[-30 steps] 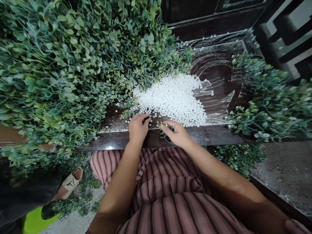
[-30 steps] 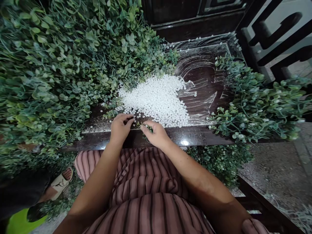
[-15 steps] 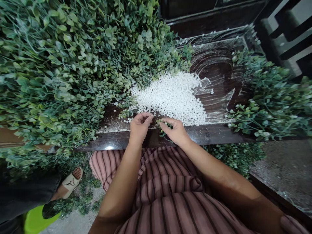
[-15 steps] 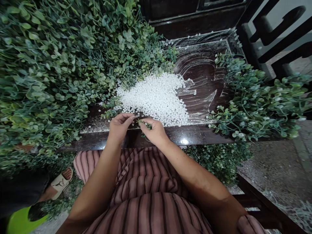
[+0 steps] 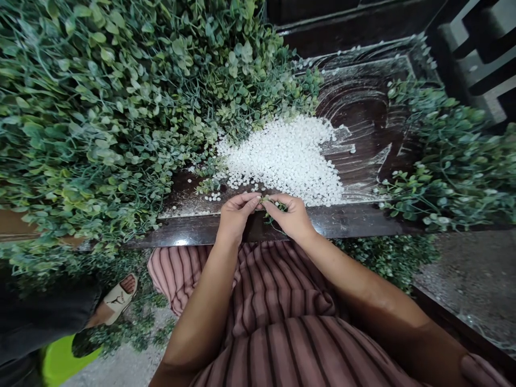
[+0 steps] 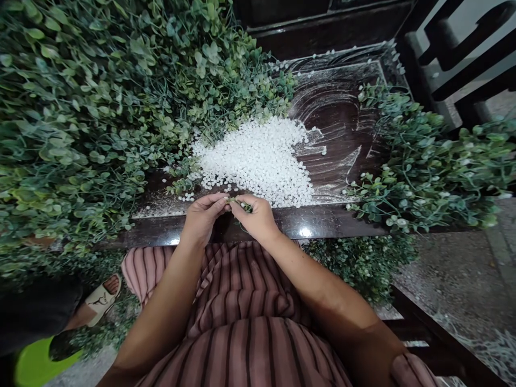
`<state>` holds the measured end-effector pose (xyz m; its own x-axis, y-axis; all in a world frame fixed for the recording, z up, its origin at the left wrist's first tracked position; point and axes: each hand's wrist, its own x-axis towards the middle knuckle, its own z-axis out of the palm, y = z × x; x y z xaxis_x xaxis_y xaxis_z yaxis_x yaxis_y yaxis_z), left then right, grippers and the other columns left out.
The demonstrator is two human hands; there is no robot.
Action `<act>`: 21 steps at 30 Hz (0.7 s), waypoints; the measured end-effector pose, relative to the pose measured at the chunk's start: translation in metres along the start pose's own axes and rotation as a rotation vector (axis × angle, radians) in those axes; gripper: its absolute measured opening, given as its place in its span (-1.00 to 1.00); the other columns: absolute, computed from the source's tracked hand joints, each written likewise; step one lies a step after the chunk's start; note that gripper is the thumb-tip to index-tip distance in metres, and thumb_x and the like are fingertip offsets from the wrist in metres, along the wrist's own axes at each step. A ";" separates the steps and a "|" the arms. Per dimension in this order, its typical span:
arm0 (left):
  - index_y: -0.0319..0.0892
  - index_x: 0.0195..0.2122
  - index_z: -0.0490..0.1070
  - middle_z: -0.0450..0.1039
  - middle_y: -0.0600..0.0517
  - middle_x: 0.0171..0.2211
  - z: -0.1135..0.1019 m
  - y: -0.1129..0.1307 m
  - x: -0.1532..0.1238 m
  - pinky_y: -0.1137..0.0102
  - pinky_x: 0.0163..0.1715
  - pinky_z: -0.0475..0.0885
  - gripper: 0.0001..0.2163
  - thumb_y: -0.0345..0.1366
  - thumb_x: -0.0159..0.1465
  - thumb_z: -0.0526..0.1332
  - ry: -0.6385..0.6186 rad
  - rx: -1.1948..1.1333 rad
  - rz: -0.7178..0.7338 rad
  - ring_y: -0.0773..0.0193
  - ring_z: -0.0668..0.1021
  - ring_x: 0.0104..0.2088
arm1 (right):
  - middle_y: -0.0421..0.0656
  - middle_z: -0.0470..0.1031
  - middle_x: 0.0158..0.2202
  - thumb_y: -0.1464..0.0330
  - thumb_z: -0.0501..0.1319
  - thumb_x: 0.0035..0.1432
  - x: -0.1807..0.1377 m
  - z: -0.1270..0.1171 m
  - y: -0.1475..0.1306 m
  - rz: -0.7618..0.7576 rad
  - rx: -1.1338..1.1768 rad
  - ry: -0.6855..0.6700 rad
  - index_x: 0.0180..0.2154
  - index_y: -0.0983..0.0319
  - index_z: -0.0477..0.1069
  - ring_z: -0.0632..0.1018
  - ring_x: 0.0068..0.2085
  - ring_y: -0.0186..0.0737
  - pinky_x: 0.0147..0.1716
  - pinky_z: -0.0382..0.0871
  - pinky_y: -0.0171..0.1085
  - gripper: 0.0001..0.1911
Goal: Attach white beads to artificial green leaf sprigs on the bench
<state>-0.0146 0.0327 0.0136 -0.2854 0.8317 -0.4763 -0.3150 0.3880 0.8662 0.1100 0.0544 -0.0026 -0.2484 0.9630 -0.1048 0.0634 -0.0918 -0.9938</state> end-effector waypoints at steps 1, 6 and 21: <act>-0.20 -0.47 0.53 0.48 0.08 -0.58 0.000 0.000 0.000 0.48 -0.42 0.35 -0.78 -0.25 -0.15 0.40 0.000 0.009 -0.001 0.44 0.46 -0.53 | -0.21 0.55 -0.45 0.33 0.19 -0.02 0.000 0.000 0.001 0.004 0.000 0.006 -0.48 0.23 0.49 0.51 -0.38 -0.26 -0.33 0.39 -0.28 -0.86; -0.19 -0.45 0.53 0.50 0.06 -0.56 0.000 -0.001 -0.001 0.48 -0.44 0.37 -0.77 -0.23 -0.15 0.40 -0.009 0.015 -0.019 0.41 0.48 -0.51 | -0.21 0.52 -0.46 0.32 0.18 -0.03 -0.001 0.001 0.004 -0.010 -0.018 0.061 -0.50 0.22 0.47 0.50 -0.39 -0.26 -0.33 0.37 -0.28 -0.86; -0.22 -0.54 0.48 0.44 0.13 -0.62 0.004 -0.003 -0.003 0.53 -0.45 0.38 -0.77 -0.26 -0.23 0.43 0.020 -0.096 -0.068 0.48 0.45 -0.55 | -0.18 0.44 -0.52 0.39 0.16 0.00 -0.006 0.002 0.009 -0.227 -0.183 0.117 -0.52 0.22 0.43 0.44 -0.44 -0.27 -0.40 0.34 -0.27 -0.88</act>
<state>-0.0089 0.0307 0.0126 -0.2785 0.7963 -0.5370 -0.4195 0.4021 0.8138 0.1102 0.0475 -0.0107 -0.1642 0.9772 0.1345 0.1948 0.1658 -0.9667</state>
